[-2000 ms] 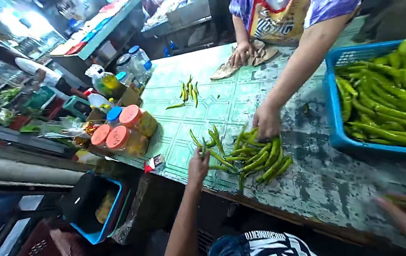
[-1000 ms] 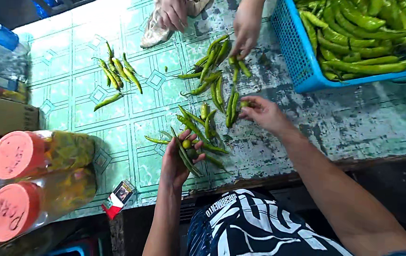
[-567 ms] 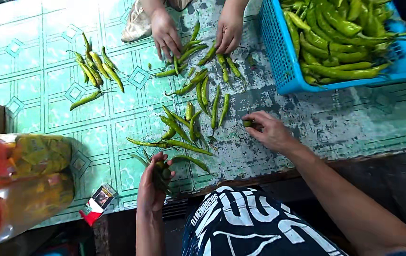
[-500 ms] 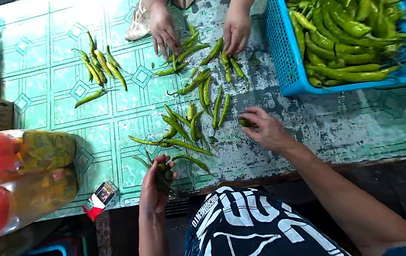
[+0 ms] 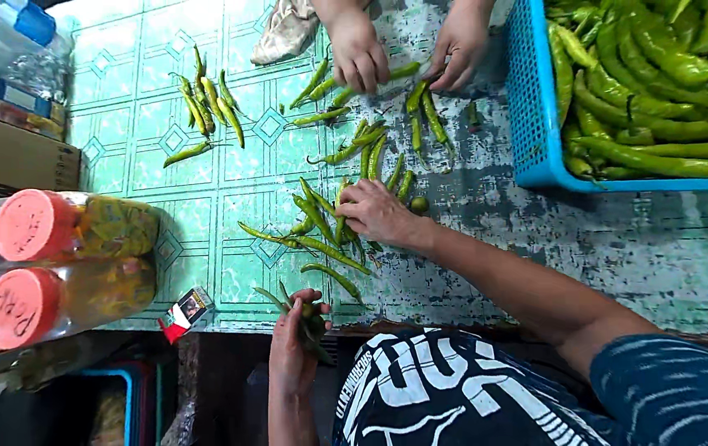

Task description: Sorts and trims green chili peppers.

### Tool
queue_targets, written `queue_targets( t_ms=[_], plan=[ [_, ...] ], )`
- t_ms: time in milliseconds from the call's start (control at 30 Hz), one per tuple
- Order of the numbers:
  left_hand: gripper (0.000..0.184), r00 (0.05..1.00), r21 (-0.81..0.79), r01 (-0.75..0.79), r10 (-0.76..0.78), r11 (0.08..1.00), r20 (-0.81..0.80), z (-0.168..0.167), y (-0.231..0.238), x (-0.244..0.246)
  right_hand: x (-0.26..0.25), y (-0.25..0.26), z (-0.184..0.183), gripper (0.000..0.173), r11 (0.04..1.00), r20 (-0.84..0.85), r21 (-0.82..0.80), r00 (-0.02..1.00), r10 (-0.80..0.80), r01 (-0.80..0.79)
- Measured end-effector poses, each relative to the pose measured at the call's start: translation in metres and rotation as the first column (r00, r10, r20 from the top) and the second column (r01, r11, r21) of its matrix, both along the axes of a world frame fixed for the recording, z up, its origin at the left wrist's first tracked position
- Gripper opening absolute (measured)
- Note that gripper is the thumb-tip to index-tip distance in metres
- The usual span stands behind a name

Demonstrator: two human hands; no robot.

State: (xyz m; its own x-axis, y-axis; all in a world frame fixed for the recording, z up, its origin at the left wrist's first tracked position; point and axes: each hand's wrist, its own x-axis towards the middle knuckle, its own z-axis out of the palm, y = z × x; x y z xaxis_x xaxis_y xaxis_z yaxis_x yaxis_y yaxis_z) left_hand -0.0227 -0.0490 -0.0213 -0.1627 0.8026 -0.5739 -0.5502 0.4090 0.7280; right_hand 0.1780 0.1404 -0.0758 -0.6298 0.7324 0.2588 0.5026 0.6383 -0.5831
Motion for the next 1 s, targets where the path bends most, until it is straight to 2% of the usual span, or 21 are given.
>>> queue_targets(
  t_ms=[67, 133, 200, 233, 333, 400, 500, 600, 667, 767, 800, 833, 867, 900, 933, 967, 1000],
  plan=[
    [0.031, 0.999, -0.003, -0.038, 0.038, 0.999, 0.014, 0.001, -0.008, -0.002, 0.012, 0.002, 0.008, 0.015, 0.997, -0.184, -0.072, 0.981, -0.054, 0.042],
    [0.032, 0.997, -0.021, -0.077, 0.078, 0.997, 0.016, -0.003, -0.015, -0.005, 0.027, -0.003, 0.029, 0.017, 0.945, -0.366, -0.319, 0.909, -0.197, 0.076],
    [0.035, 0.996, -0.045, -0.089, 0.089, 0.995, -0.004, -0.007, -0.014, -0.006, 0.039, -0.007, 0.052, 0.017, 0.789, -0.442, -0.614, 0.824, -0.354, 0.01],
    [0.036, 0.996, -0.053, -0.088, 0.087, 0.995, -0.015, -0.008, -0.011, -0.006, 0.042, -0.008, 0.058, 0.016, 0.716, -0.452, -0.698, 0.795, -0.404, -0.034],
    [0.033, 0.992, -0.087, -0.037, 0.026, 0.996, -0.126, -0.01, 0.001, -0.001, 0.045, -0.01, 0.059, 0.016, 0.616, -0.41, -0.785, 0.798, -0.441, -0.063],
    [0.028, 0.978, -0.116, -0.02, -0.005, 0.993, -0.211, -0.013, 0.01, 0.001, 0.046, -0.01, 0.054, 0.022, 0.567, -0.416, -0.816, 0.791, -0.447, -0.109],
    [0.02, 0.935, -0.079, -0.008, -0.021, 0.997, -0.353, -0.018, 0.021, -0.008, 0.046, -0.014, 0.042, 0.026, 0.495, -0.415, -0.857, 0.765, -0.493, -0.147],
    [0.012, 0.777, 0.003, 0.071, -0.053, 0.997, -0.627, -0.019, 0.047, -0.024, 0.04, -0.017, 0.035, 0.022, 0.513, -0.305, -0.858, 0.837, -0.454, -0.034],
    [0.017, 0.604, 0.001, 0.185, -0.113, 0.983, -0.789, -0.018, 0.076, -0.028, 0.032, -0.022, 0.03, 0.018, 0.593, -0.139, -0.803, 0.947, -0.288, 0.063],
    [0.035, 0.281, -0.186, 0.374, -0.302, 0.909, -0.911, -0.019, 0.122, -0.023, 0.014, -0.03, 0.03, 0.024, 0.696, 0.094, -0.713, 0.995, -0.024, 0.084],
    [0.04, 0.192, -0.282, 0.402, -0.381, 0.871, -0.904, -0.019, 0.135, -0.021, 0.012, -0.031, 0.032, 0.024, 0.707, 0.125, -0.703, 0.992, 0.01, 0.081],
    [0.041, 0.143, -0.363, 0.409, -0.451, 0.837, -0.881, -0.019, 0.145, -0.019, 0.011, -0.032, 0.033, 0.024, 0.712, 0.135, -0.698, 0.991, 0.019, 0.081],
    [0.036, 0.135, -0.398, 0.411, -0.487, 0.82, -0.863, -0.019, 0.151, -0.021, 0.012, -0.032, 0.034, 0.024, 0.71, 0.139, -0.699, 0.99, 0.014, 0.088],
    [0.03, 0.189, -0.379, 0.415, -0.486, 0.827, -0.853, -0.019, 0.154, -0.026, 0.015, -0.031, 0.036, 0.024, 0.701, 0.139, -0.707, 0.99, 0.001, 0.099],
    [0.022, 0.32, -0.308, 0.414, -0.454, 0.856, -0.831, -0.019, 0.152, -0.033, 0.02, -0.031, 0.036, 0.025, 0.685, 0.13, -0.721, 0.991, -0.02, 0.108],
    [0.013, 0.52, -0.204, 0.391, -0.398, 0.898, -0.756, -0.018, 0.149, -0.039, 0.024, -0.03, 0.036, 0.026, 0.663, 0.106, -0.74, 0.993, -0.049, 0.112],
    [0.007, 0.741, -0.092, 0.32, -0.31, 0.943, -0.596, -0.016, 0.144, -0.044, 0.028, -0.028, 0.035, 0.027, 0.636, 0.069, -0.765, 0.994, -0.083, 0.106]
  ],
)
